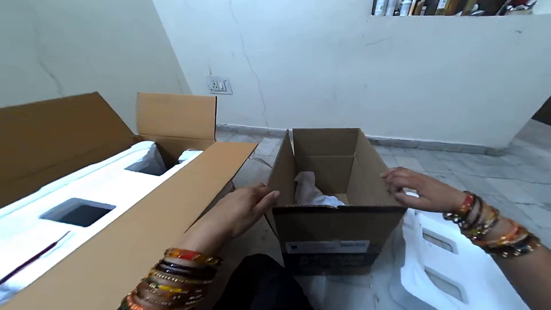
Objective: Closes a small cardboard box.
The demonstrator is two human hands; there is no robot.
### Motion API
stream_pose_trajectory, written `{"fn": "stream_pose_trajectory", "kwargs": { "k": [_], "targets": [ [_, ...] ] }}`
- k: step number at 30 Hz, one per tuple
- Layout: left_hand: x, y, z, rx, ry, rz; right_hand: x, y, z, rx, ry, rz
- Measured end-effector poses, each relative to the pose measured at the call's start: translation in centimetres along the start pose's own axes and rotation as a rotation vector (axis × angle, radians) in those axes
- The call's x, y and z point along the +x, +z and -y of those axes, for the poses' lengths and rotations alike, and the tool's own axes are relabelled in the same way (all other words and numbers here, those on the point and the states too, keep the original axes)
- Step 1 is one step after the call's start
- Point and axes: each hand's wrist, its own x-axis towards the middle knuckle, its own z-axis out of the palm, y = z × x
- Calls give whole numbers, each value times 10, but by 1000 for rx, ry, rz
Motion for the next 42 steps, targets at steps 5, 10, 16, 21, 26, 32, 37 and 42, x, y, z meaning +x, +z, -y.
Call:
{"fn": "stream_pose_trajectory", "kwargs": {
  "k": [5, 10, 16, 21, 26, 32, 37, 42],
  "targets": [
    [-16, 28, 36, 6, 178, -250, -32, -4, 2, -17, -4, 21],
    [-23, 43, 33, 161, 140, -246, -29, 14, 18, -212, 75, -97],
    [-10, 81, -4, 401, 137, -574, -11, 37, 67, -534, 486, -50],
    [-5, 112, -18, 483, 140, -620, 20, 44, 94, -684, 713, 172],
    [-19, 136, -19, 490, 76, -479, 42, 48, 109, -679, 704, 333],
    [-31, 163, -25, 458, -20, -366, 63, 52, 125, -601, 745, 776],
    [-32, 155, -30, 339, -182, -70, 69, 75, 127, -374, 759, 846],
    [-35, 161, -27, 298, -172, -102, 87, 90, 125, -86, 758, 619]
  ]
}}
